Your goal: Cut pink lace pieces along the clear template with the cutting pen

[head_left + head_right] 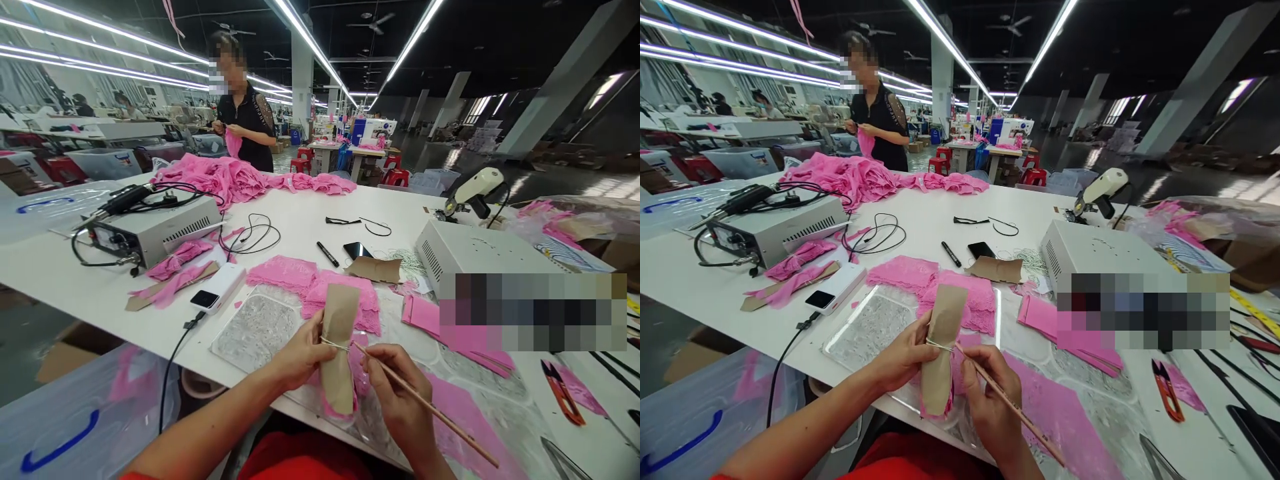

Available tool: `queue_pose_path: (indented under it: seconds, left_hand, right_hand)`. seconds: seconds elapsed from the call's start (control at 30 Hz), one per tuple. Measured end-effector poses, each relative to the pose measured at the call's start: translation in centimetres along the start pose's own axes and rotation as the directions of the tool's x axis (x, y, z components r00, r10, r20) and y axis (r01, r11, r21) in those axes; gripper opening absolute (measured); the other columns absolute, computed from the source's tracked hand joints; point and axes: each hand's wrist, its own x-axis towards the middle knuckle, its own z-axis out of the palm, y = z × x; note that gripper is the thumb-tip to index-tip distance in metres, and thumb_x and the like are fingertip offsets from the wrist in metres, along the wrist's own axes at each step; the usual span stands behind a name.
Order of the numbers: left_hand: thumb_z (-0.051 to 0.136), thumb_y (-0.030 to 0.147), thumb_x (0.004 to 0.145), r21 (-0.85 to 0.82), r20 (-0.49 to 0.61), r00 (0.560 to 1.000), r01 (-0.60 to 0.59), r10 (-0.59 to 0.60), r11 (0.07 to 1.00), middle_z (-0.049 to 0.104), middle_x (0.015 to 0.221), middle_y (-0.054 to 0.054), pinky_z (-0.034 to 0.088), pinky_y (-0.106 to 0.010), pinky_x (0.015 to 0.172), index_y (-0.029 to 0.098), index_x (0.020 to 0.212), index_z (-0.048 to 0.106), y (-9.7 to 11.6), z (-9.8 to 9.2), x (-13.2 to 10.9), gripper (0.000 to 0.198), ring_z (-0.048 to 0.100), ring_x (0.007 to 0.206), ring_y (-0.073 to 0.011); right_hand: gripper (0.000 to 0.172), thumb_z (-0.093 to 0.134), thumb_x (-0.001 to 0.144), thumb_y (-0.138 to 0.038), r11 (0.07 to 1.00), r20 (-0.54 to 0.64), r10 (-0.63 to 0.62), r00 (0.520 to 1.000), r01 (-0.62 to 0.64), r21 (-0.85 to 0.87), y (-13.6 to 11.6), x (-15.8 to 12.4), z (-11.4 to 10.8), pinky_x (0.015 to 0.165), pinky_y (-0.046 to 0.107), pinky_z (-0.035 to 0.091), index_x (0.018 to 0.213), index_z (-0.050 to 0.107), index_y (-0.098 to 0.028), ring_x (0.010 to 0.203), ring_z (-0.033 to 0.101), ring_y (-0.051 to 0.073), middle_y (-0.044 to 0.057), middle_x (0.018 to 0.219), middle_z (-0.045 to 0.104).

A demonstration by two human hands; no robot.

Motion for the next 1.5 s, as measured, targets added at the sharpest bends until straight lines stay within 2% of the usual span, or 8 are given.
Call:
queue_pose_path:
  seconds: [0.13, 0.33, 0.5, 0.73, 0.93, 1.1, 1.33, 1.5]
  left_hand:
    - [0.073, 0.019, 0.060, 0.002, -0.050, 0.998, -0.024, 0.024, 1.000, 0.062, 0.116, -0.007, 0.046, -0.027, 0.081, 0.019, 0.123, 0.057, -0.2, -0.2, -0.2, 0.065, 0.057, 0.104, -0.0222]
    - [0.069, 0.016, 0.058, -0.091, -0.071, 0.997, 0.015, -0.022, 0.996, 0.062, 0.119, -0.005, 0.045, -0.026, 0.083, 0.022, 0.129, 0.055, -0.5, 0.1, -0.2, 0.072, 0.056, 0.110, -0.0226]
    - [0.069, 0.016, 0.060, -0.134, -0.081, 0.996, 0.030, -0.041, 0.991, 0.061, 0.122, -0.006, 0.046, -0.024, 0.078, 0.022, 0.132, 0.053, -0.5, 0.1, -0.4, 0.074, 0.058, 0.104, -0.0209]
    - [0.068, 0.014, 0.061, -0.155, -0.092, 0.995, 0.022, -0.036, 0.988, 0.061, 0.123, -0.005, 0.047, -0.023, 0.077, 0.023, 0.134, 0.052, -0.5, 0.2, -0.4, 0.075, 0.058, 0.105, -0.0205]
    - [0.069, 0.010, 0.062, -0.191, -0.080, 0.996, 0.029, -0.045, 0.981, 0.062, 0.121, -0.005, 0.048, -0.023, 0.080, 0.022, 0.133, 0.052, -0.3, 0.1, -0.2, 0.074, 0.059, 0.103, -0.0185]
    - [0.070, 0.011, 0.065, -0.197, -0.073, 0.996, 0.027, -0.042, 0.980, 0.061, 0.119, -0.005, 0.048, -0.022, 0.076, 0.022, 0.132, 0.051, -0.3, 0.0, -0.2, 0.071, 0.058, 0.097, -0.0169]
    - [0.073, 0.014, 0.065, -0.184, -0.064, 0.998, 0.010, -0.022, 0.983, 0.061, 0.121, -0.005, 0.049, -0.023, 0.078, 0.022, 0.132, 0.051, -0.5, 0.0, -0.2, 0.071, 0.059, 0.099, -0.0175]
    - [0.074, 0.014, 0.063, -0.182, -0.063, 0.998, 0.004, -0.016, 0.983, 0.061, 0.123, -0.005, 0.048, -0.022, 0.081, 0.022, 0.133, 0.051, -0.4, -0.1, -0.1, 0.074, 0.058, 0.102, -0.0175]
  right_hand:
    - [0.010, 0.058, 0.087, -0.025, 1.000, 0.134, -0.024, 0.991, 0.025, -0.003, -1.2, -0.1, 0.7, 0.042, 0.018, 0.045, 0.079, 0.061, -0.020, 0.046, 0.057, 0.010, -0.002, 0.058, 0.061]
    - [0.010, 0.056, 0.086, -0.021, 0.996, 0.221, -0.039, 0.974, 0.057, -0.074, -1.4, -0.2, 1.5, 0.038, 0.017, 0.039, 0.076, 0.058, -0.021, 0.039, 0.051, 0.008, -0.005, 0.052, 0.056]
    - [0.012, 0.055, 0.087, -0.022, 0.995, 0.225, -0.017, 0.974, 0.039, -0.092, -1.1, -0.3, 1.6, 0.037, 0.017, 0.037, 0.074, 0.056, -0.021, 0.039, 0.049, 0.008, -0.006, 0.051, 0.054]
    - [0.009, 0.055, 0.086, -0.020, 0.985, 0.207, -0.071, 0.976, 0.101, -0.139, -1.1, -0.2, 1.9, 0.038, 0.016, 0.037, 0.077, 0.058, -0.021, 0.040, 0.050, 0.007, -0.006, 0.054, 0.057]
    - [0.018, 0.052, 0.084, -0.018, 0.981, 0.300, -0.082, 0.950, 0.130, -0.146, -1.0, 0.1, 1.4, 0.035, 0.016, 0.033, 0.066, 0.053, -0.020, 0.035, 0.042, 0.006, -0.007, 0.046, 0.049]
    - [0.012, 0.053, 0.088, -0.020, 0.987, 0.207, -0.038, 0.978, 0.069, -0.144, -0.4, -0.5, 1.1, 0.037, 0.017, 0.037, 0.076, 0.056, -0.020, 0.039, 0.047, 0.007, -0.005, 0.054, 0.056]
    - [0.015, 0.052, 0.084, -0.014, 0.956, 0.249, -0.140, 0.958, 0.196, -0.217, -0.8, -0.1, 1.5, 0.037, 0.015, 0.033, 0.071, 0.054, -0.020, 0.036, 0.042, 0.005, -0.008, 0.049, 0.048]
    - [0.017, 0.052, 0.082, -0.014, 0.950, 0.227, -0.145, 0.963, 0.200, -0.241, -1.1, -0.1, 1.5, 0.036, 0.016, 0.030, 0.065, 0.052, -0.020, 0.036, 0.041, 0.005, -0.008, 0.047, 0.047]
